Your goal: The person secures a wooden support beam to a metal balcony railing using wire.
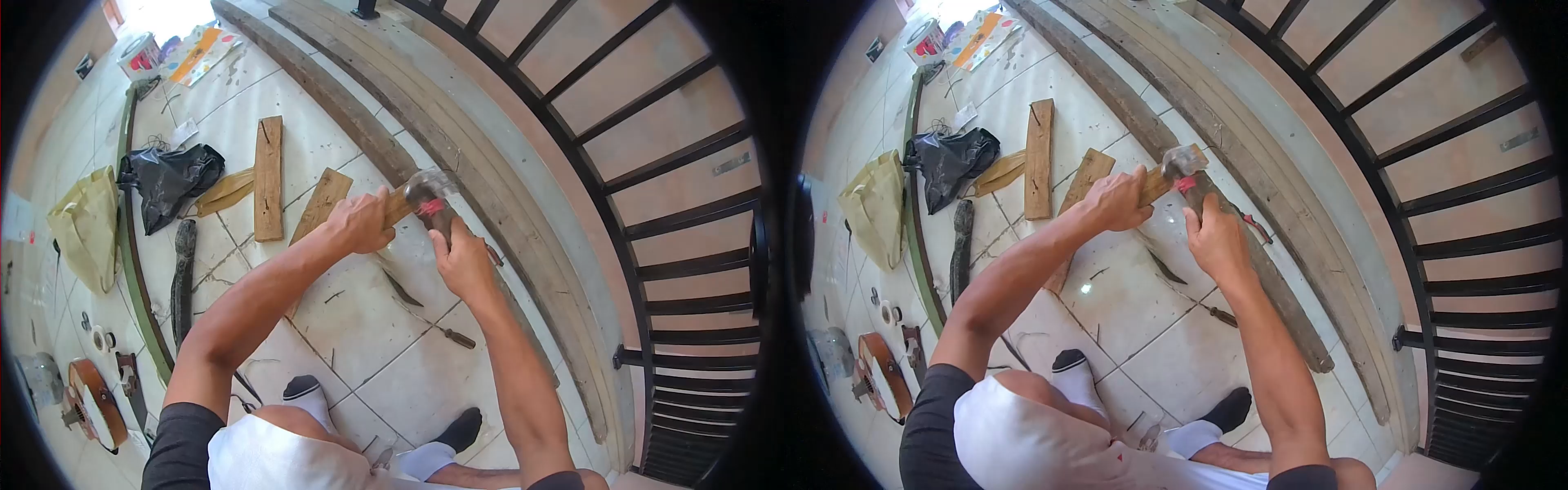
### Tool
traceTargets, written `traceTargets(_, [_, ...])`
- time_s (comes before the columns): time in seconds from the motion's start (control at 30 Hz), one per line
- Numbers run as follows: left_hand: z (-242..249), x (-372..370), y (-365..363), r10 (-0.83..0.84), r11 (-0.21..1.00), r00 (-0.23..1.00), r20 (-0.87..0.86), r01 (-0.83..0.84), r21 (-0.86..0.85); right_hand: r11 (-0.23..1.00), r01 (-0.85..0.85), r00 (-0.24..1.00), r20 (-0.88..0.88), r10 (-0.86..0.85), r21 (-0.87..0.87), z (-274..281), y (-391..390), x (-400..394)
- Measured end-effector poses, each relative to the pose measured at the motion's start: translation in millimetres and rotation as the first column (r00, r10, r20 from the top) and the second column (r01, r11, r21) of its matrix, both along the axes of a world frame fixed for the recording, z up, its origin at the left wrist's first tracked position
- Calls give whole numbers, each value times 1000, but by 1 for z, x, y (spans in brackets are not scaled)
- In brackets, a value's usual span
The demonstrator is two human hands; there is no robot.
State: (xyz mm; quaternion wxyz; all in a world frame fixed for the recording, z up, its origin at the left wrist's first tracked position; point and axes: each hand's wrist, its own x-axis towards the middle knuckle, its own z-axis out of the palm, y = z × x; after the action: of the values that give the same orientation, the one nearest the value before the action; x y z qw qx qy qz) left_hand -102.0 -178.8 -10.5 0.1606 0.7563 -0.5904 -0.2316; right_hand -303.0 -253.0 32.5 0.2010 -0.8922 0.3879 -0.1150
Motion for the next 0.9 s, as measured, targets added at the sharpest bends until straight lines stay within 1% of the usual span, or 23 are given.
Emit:
traceTargets(0.07, [3,-6,10,-12,1000,1000,-7,12,3,1000,-8,1000,-19,8,-13,-2,7,-6])
traceTargets(0.13, [23,-8,22,45,998,999,24,-46,53,998,-40,998,55,38,41,8,13,-13])
traceTargets(0.17, [29,-9,37,82,995,997,15,-82,49,998,-36,998,44,34,46,9,21,-22])
traceTargets(0.2, [34,-8,54,121,992,993,10,-122,44,996,-58,996,78,53,70,10,29,-30])
traceTargets(0.23, [38,-6,78,149,989,989,14,-149,-4,992,-76,991,117,65,97,8,37,-39])
traceTargets(0.27, [44,-4,102,169,984,985,20,-168,-51,993,-61,992,116,49,104,3,45,-49])
traceTargets(0.33, [59,-4,143,304,948,951,50,-307,85,969,-168,986,39,164,179,-8,62,-70])
traceTargets(0.37, [50,1,167,339,940,938,69,-340,1,971,-151,989,32,147,187,-17,73,-79])
traceTargets(0.4, [42,7,189,378,924,922,86,-371,-88,967,-174,985,17,174,188,-31,84,-84])
traceTargets(0.43, [38,7,206,455,888,886,92,-442,-129,962,-201,979,3,204,188,-44,93,-88])
traceTargets(0.47, [36,8,220,532,841,841,95,-512,-172,963,-194,980,2,197,188,-55,101,-92])
traceTargets(0.5, [28,10,235,529,844,843,96,-511,-166,959,-215,976,18,216,186,-66,111,-97])
traceTargets(0.57, [4,14,264,666,735,740,91,-631,-249,951,-244,970,41,241,191,-79,118,-97])
traceTargets(0.6, [-3,14,275,666,737,740,98,-632,-240,947,-296,955,11,297,125,-82,121,-98])
traceTargets(0.63, [-11,12,285,702,712,699,138,-681,-172,936,-346,937,-27,348,57,-86,123,-100])
traceTargets(0.67, [-20,12,290,734,677,656,177,-727,-112,937,-345,937,-29,347,56,-90,123,-101])
traceTargets(0.7, [-31,13,297,733,679,658,173,-726,-112,930,-366,930,-37,367,34,-96,124,-103])
traceTargets(0.73, [-41,13,306,736,669,641,218,-737,-95,923,-385,922,-46,385,19,-100,128,-105])
traceTargets(0.87, [-49,11,308,735,646,589,335,-759,-81,921,-389,919,-65,389,3,-108,134,-109])
traceTargets(0.9, [-51,12,309,737,643,587,336,-762,-79,923,-385,921,-49,385,6,-107,134,-109])
